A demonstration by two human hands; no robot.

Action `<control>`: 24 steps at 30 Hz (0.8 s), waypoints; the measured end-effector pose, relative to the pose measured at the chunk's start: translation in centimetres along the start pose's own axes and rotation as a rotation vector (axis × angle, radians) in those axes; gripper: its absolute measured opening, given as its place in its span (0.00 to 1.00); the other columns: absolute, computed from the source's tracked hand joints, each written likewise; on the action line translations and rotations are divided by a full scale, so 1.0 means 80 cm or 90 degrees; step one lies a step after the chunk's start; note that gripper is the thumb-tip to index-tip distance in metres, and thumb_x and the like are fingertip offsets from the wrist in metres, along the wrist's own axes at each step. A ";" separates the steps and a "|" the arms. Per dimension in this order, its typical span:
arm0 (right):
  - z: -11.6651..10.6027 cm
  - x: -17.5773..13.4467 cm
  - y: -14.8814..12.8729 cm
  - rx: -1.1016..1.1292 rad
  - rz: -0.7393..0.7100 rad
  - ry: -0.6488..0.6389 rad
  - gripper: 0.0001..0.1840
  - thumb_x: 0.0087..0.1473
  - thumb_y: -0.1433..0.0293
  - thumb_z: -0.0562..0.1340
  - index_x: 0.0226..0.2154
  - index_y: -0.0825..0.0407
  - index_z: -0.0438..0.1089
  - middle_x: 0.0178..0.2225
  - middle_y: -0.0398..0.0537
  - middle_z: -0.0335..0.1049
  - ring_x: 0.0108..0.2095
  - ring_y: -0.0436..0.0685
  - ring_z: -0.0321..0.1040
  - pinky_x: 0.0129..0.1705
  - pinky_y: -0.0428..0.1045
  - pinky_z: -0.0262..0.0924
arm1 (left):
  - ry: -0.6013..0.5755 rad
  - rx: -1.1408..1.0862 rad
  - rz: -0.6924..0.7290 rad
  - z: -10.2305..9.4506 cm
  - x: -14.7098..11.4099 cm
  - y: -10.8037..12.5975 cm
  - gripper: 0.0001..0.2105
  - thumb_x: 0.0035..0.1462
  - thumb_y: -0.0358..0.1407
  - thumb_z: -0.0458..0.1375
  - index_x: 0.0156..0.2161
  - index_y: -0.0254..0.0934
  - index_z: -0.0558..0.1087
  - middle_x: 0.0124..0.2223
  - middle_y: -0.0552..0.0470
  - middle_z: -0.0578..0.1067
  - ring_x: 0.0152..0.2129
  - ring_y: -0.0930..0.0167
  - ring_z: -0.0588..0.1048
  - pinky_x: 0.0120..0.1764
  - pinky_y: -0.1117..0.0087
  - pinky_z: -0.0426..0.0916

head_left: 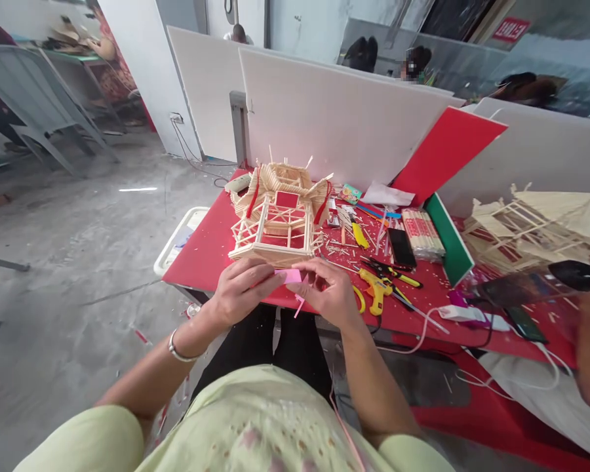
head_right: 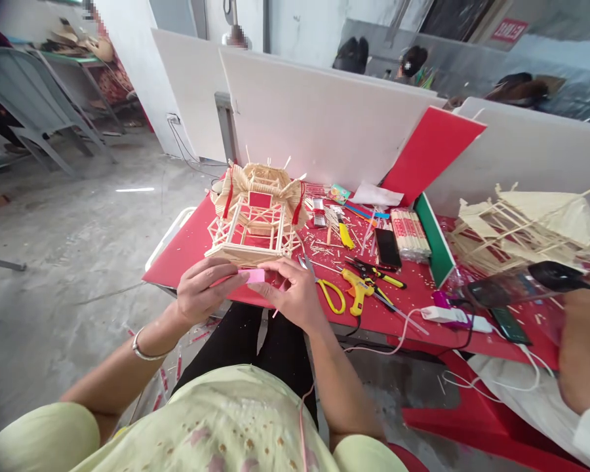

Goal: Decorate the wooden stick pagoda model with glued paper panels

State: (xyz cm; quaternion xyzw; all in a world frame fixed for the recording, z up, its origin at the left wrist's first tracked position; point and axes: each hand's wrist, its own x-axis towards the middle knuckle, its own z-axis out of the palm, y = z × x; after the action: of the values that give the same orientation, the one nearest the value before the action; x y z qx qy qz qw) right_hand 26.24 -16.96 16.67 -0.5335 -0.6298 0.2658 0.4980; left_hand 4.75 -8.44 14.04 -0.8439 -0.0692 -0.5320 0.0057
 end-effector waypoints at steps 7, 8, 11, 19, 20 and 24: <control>-0.017 0.045 -0.015 -0.125 -0.168 0.160 0.17 0.59 0.56 0.71 0.48 0.45 0.80 0.35 0.42 0.74 0.29 0.49 0.64 0.29 0.46 0.60 | 0.056 -0.468 -0.623 -0.010 0.061 -0.005 0.14 0.60 0.45 0.68 0.44 0.35 0.81 0.31 0.49 0.79 0.24 0.73 0.76 0.27 0.73 0.73; -0.017 0.051 -0.015 -0.155 -0.190 0.171 0.17 0.60 0.56 0.71 0.48 0.45 0.80 0.35 0.43 0.74 0.29 0.49 0.65 0.30 0.46 0.61 | 0.032 -0.539 -0.699 -0.012 0.069 -0.010 0.15 0.58 0.46 0.70 0.39 0.35 0.81 0.27 0.51 0.76 0.22 0.74 0.74 0.24 0.74 0.70; -0.014 0.063 -0.012 -0.213 -0.235 0.182 0.16 0.61 0.56 0.70 0.49 0.44 0.79 0.36 0.44 0.75 0.33 0.51 0.69 0.35 0.48 0.65 | -0.052 -0.662 -0.802 -0.014 0.090 -0.022 0.16 0.53 0.46 0.73 0.34 0.34 0.80 0.23 0.53 0.74 0.19 0.76 0.72 0.20 0.76 0.64; -0.016 0.060 0.004 -0.243 -0.216 0.203 0.18 0.61 0.53 0.69 0.49 0.44 0.79 0.36 0.44 0.76 0.37 0.53 0.72 0.41 0.49 0.69 | -0.041 -0.633 -0.833 -0.005 0.105 -0.015 0.14 0.48 0.41 0.75 0.32 0.34 0.80 0.26 0.52 0.77 0.17 0.77 0.71 0.18 0.77 0.61; -0.016 0.059 0.004 -0.245 -0.214 0.203 0.18 0.62 0.53 0.69 0.49 0.44 0.79 0.36 0.44 0.76 0.37 0.53 0.73 0.42 0.49 0.69 | -0.043 -0.627 -0.836 -0.002 0.106 -0.014 0.13 0.48 0.41 0.75 0.32 0.33 0.80 0.25 0.52 0.76 0.16 0.78 0.70 0.17 0.77 0.61; -0.023 0.051 0.007 -0.229 -0.216 0.206 0.18 0.64 0.54 0.67 0.52 0.45 0.77 0.39 0.45 0.77 0.39 0.53 0.73 0.44 0.49 0.69 | -0.058 -0.596 -0.820 0.009 0.105 -0.014 0.13 0.49 0.41 0.74 0.30 0.34 0.79 0.22 0.53 0.74 0.15 0.78 0.69 0.16 0.78 0.60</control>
State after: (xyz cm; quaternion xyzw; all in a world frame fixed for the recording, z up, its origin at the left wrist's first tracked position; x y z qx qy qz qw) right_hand 28.36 -13.37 18.27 -0.5356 -0.6598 -0.0258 0.5264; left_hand 8.83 -6.32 21.24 -0.5738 -0.3128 -0.3698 -0.6604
